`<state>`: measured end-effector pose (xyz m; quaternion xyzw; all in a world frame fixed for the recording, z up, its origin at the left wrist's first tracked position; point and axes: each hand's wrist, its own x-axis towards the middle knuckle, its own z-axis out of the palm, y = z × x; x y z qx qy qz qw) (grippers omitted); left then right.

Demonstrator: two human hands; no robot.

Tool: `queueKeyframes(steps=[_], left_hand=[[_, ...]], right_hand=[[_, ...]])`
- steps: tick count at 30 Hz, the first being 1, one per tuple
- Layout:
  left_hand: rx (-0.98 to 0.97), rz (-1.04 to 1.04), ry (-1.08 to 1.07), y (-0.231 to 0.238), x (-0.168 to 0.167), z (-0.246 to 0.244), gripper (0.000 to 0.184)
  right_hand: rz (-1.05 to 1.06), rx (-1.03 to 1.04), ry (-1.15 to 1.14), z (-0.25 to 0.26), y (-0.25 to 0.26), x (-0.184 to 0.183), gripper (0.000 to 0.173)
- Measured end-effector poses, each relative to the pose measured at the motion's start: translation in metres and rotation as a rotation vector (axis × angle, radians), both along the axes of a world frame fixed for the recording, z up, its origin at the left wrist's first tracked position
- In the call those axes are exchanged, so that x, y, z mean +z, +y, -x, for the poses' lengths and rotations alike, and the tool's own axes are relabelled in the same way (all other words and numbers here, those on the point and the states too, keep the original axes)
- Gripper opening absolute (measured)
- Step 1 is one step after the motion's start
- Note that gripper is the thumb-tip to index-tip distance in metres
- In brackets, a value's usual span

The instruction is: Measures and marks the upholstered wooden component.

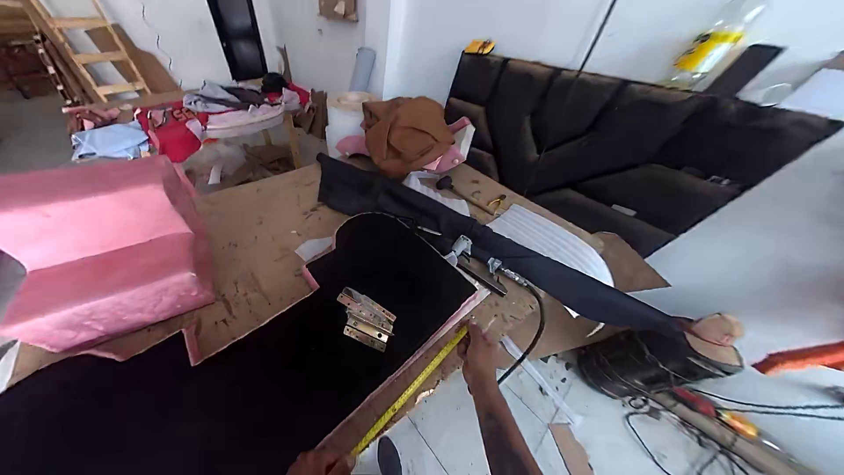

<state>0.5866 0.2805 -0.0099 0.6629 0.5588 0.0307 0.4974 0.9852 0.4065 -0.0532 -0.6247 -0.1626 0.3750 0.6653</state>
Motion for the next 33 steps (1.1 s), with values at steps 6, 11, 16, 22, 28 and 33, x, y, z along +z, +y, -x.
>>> queueKeyframes(steps=[6, 11, 16, 22, 28, 33], left_hand=[[0.039, 0.1, 0.11, 0.032, -0.011, -0.063, 0.056], [0.176, 0.074, 0.055, -0.019, -0.014, -0.005, 0.051], [0.218, 0.058, 0.144, -0.052, -0.006, 0.032, 0.052], [0.26, 0.011, 0.336, -0.053, 0.004, 0.038, 0.057], [0.393, -0.098, 0.452, -0.059, 0.004, 0.039, 0.041], [0.478, -0.326, 0.52, -0.051, -0.001, 0.018, 0.034]], right_hand=[[0.115, -0.017, 0.007, -0.059, 0.044, -0.021, 0.033], [0.07, 0.211, 0.019, -0.034, 0.029, -0.03, 0.028], [0.057, 0.149, -0.027, -0.051, 0.027, -0.056, 0.028], [0.19, 0.138, -0.113, -0.112, 0.068, -0.054, 0.027], [0.245, 0.187, -0.182, -0.086, 0.062, -0.031, 0.031], [0.224, 0.104, -0.188, -0.103, 0.071, -0.036, 0.039]])
